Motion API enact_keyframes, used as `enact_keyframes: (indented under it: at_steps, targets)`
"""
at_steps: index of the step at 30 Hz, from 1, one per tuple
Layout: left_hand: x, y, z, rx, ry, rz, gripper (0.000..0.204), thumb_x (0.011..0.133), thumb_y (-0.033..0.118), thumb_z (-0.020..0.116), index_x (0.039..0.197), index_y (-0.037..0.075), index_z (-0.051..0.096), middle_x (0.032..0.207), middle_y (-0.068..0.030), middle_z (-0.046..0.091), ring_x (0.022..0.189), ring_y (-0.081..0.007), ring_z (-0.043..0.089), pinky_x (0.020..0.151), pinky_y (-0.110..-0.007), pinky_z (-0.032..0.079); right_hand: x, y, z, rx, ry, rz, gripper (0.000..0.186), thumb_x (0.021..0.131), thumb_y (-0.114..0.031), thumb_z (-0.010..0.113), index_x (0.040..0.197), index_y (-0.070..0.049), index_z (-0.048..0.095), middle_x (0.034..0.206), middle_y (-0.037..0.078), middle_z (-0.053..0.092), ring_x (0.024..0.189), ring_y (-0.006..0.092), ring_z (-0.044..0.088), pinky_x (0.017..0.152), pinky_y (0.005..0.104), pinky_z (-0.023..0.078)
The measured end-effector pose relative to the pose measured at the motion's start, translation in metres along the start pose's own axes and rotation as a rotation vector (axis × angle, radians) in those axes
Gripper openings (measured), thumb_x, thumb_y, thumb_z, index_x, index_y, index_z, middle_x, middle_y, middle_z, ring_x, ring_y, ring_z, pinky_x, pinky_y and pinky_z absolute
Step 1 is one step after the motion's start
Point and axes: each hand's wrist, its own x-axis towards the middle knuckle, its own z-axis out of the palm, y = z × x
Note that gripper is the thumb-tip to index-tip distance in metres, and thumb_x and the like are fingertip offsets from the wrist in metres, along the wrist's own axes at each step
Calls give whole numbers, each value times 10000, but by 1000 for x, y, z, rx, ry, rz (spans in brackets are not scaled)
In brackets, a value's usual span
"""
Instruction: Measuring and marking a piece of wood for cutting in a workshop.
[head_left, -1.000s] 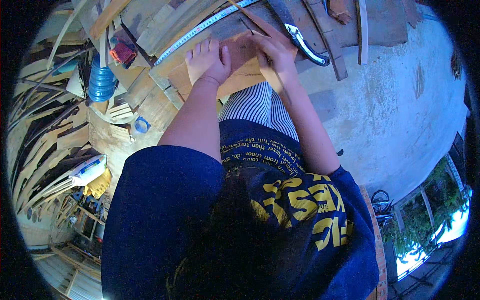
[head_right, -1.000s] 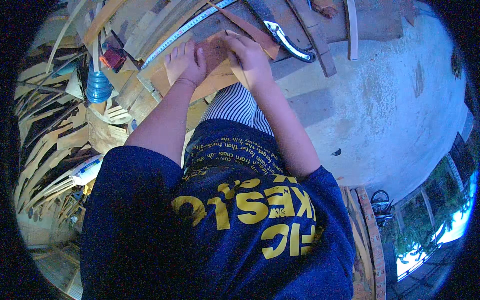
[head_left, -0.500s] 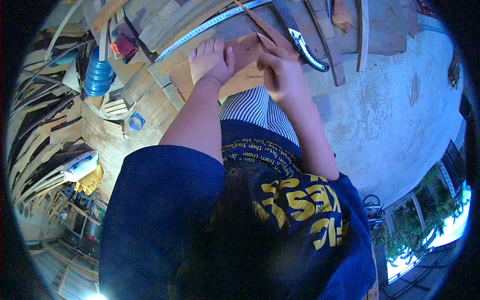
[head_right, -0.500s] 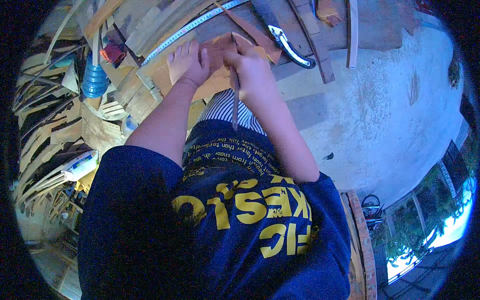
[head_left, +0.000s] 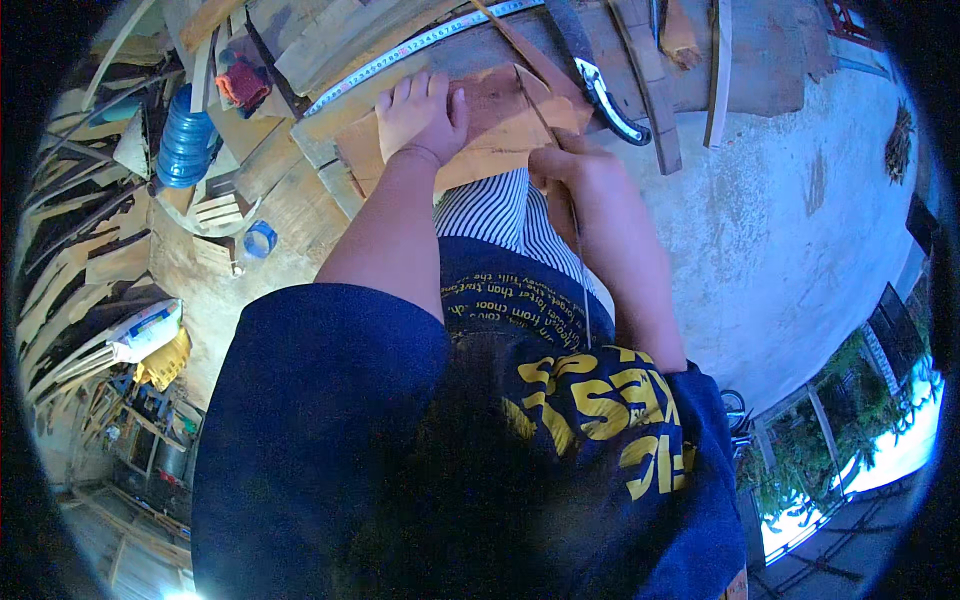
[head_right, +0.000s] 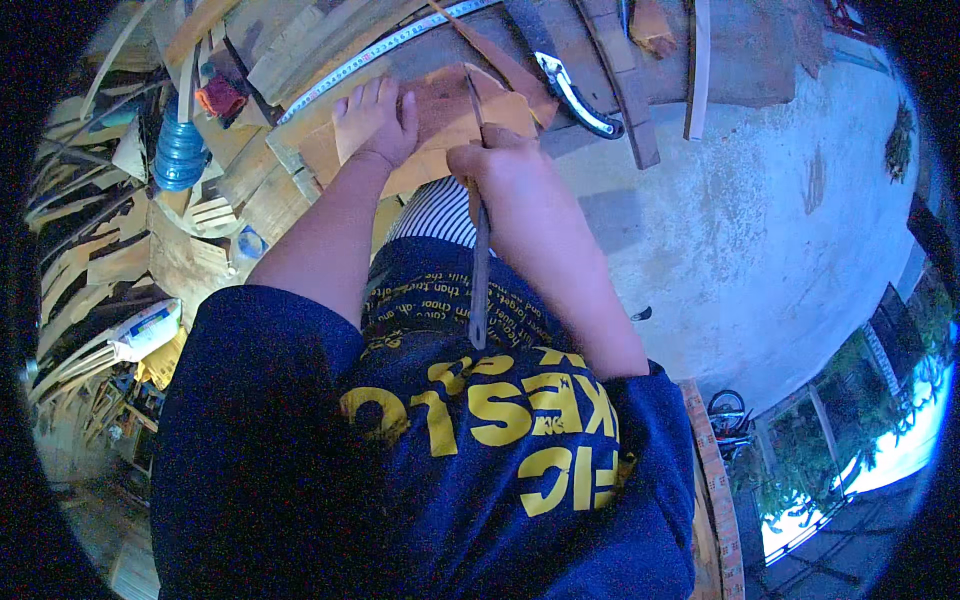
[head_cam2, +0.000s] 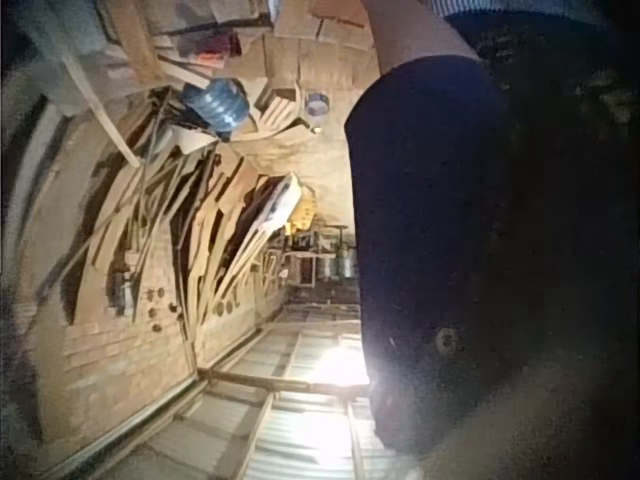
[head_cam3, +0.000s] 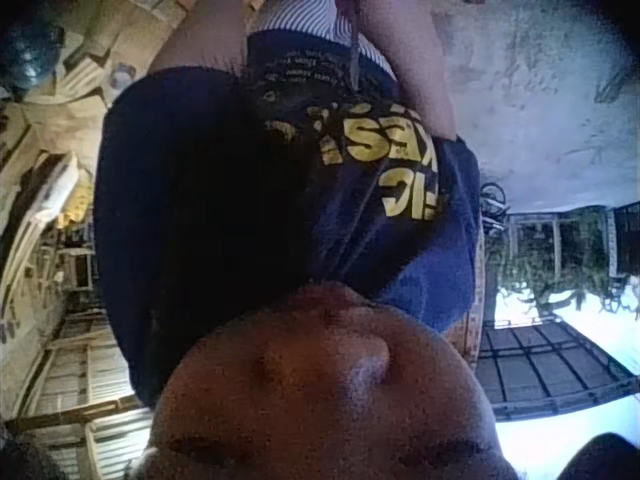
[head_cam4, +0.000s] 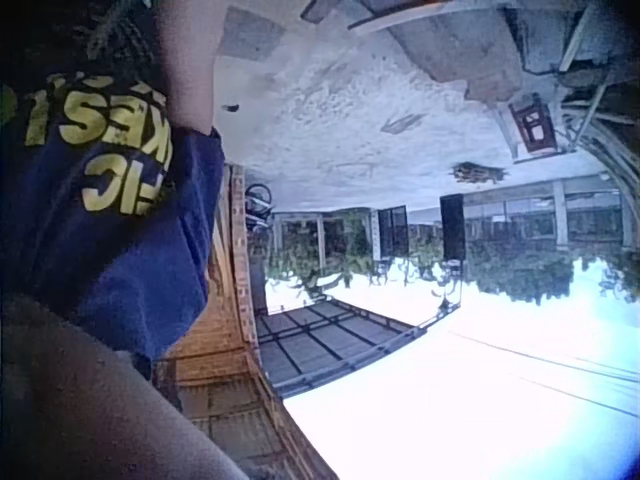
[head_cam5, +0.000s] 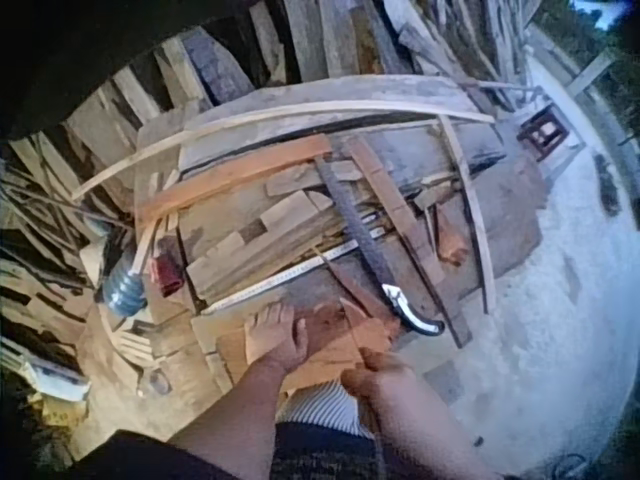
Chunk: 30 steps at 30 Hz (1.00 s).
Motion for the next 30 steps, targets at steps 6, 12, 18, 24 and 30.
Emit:
enact_keyframes:
  at_steps: [6, 12, 18, 24, 30]
  targets:
    - [-5, -3, 0, -15, 21, -14, 386, 869, 380, 426, 1133, 114, 522, 1103, -81, 567, 1051, -235, 516, 901, -416, 363, -1, 8, 14, 95, 86, 21, 125, 685, 51, 547, 795, -9, 559, 801, 215, 549, 792, 427, 550, 688, 455, 456]
    - [-2, -1, -7, 20, -34, -15, 388, 876, 371, 408, 1146, 117, 522, 1104, -83, 567, 1047, -233, 519, 902, -414, 363, -23, 25, 25, 132, 336, -23, 291, 762, 65, 529, 1022, -51, 588, 820, 178, 578, 796, 358, 600, 717, 394, 483]
    - [-3, -2, 2, 2, 16, -24, 367, 878, 375, 403, 1102, 120, 542, 1126, -67, 565, 1077, -215, 500, 909, -408, 332, -59, 55, 43, 383, 120, 118, 316, 863, 49, 493, 1155, -61, 538, 1003, 123, 638, 899, 211, 645, 779, 310, 497]
    - [-1, 1, -2, 14, -35, -26, 364, 881, 378, 396, 1091, 121, 545, 1118, -75, 567, 1068, -220, 507, 903, -404, 340, -71, 72, 63, 645, -34, -3, 398, 826, 123, 388, 1191, 13, 505, 1078, 129, 598, 1046, 216, 592, 851, 321, 495]
    - [-3, -2, 1, 49, -33, -22, 435, 881, 392, 384, 1191, 110, 502, 1132, -82, 553, 1064, -230, 509, 897, -414, 347, -72, 65, 47, 1485, -145, 498, 411, 848, 60, 367, 1242, -16, 457, 1149, 109, 566, 944, 243, 621, 778, 343, 529]
